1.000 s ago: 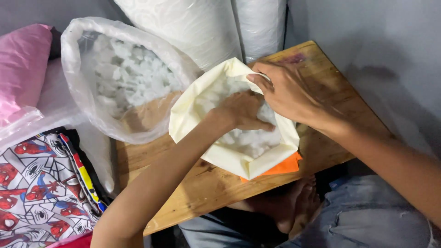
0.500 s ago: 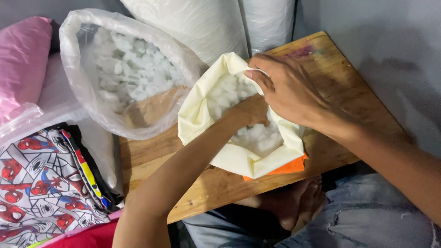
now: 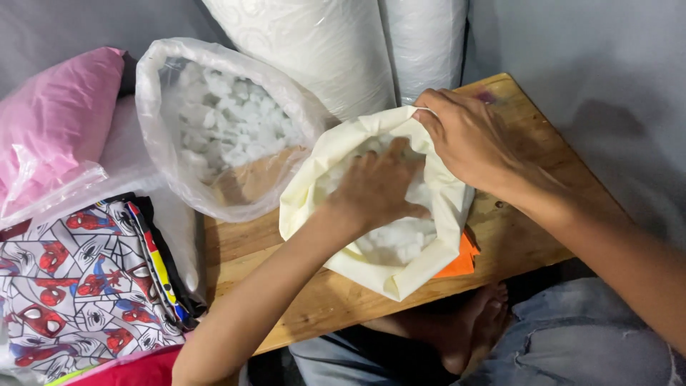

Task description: The person takes handfuls of white cotton from a plastic bag and places them into a cream-colored pillowcase. They repeatedly fluff and distribute the cotton inside the case by hand to fill it evenly.

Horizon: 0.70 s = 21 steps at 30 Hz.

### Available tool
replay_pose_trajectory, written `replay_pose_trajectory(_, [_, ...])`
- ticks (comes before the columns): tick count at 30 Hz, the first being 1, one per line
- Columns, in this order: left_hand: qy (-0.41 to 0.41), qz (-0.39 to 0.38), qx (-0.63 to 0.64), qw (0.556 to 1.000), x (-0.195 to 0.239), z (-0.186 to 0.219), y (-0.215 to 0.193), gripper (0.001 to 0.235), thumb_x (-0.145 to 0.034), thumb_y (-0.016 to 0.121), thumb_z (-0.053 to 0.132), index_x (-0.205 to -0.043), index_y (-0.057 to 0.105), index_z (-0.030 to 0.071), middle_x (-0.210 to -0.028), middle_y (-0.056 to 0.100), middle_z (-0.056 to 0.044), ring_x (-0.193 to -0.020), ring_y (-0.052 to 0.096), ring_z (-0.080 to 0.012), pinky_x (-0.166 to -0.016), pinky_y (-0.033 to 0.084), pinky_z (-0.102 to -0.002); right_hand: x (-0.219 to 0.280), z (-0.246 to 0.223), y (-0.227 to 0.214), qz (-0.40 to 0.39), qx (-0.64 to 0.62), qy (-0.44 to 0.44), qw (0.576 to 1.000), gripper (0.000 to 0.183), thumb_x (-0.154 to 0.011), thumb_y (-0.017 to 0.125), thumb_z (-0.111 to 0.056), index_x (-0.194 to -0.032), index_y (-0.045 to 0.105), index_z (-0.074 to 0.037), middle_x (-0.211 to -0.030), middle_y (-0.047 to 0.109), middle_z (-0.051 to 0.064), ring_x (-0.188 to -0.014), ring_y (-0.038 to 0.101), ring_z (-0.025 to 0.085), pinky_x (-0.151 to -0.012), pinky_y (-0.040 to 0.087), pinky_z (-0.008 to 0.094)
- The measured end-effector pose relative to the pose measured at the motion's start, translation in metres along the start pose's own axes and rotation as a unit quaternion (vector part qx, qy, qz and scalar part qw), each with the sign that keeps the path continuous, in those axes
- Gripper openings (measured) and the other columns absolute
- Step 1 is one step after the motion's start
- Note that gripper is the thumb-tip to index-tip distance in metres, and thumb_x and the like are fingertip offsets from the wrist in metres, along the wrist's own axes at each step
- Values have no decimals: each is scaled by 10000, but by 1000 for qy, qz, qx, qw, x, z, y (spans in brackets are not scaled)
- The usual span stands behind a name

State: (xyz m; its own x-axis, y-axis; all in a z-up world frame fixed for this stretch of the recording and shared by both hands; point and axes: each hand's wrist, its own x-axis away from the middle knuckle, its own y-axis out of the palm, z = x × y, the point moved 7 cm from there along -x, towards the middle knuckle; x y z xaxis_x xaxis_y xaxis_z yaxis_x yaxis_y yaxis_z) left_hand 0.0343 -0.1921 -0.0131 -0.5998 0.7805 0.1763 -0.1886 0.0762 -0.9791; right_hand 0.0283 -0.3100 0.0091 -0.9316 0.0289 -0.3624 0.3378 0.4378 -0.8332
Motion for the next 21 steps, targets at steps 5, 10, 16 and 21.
replay_pose_trajectory(5, [-89,223,51,969,87,-54,-68,490,-894,711,531,-1150,671,114,-1051,706,-174,-957,715,-445,-787,584,-524,3,-6,-4,25,37,-28,999,189,-1126,473,-251,-1156,628,-147,-938,651,92,-873,688,364,-727,548,480])
replay_pose_trajectory(10, [-312,47,134,939,122,-124,-20,915,-857,599,786,-1344,565,12,-1193,689,-256,-1157,673,-456,-983,526,-575,12,-43,-4,167,43,-146,974,175,-999,737,-166,-1126,634,-104,-1018,544,72,-978,587,328,-789,514,434])
replay_pose_trajectory(16, [-222,197,275,914,124,-122,-24,498,-948,695,508,-761,662,49,-561,561,-110,-593,610,-252,-639,511,-363,19,-111,53,-60,-138,-324,934,212,-1002,627,-202,-1105,687,-27,-1070,682,136,-1131,642,369,-967,499,463])
replay_pose_trajectory(21, [-155,267,465,830,128,-103,-38,316,-962,682,288,-690,647,131,-525,453,10,-568,466,-112,-553,459,-256,13,-115,110,-230,-46,-255,938,333,-937,635,-414,-1110,678,-133,-1032,673,99,-1030,629,418,-896,463,644])
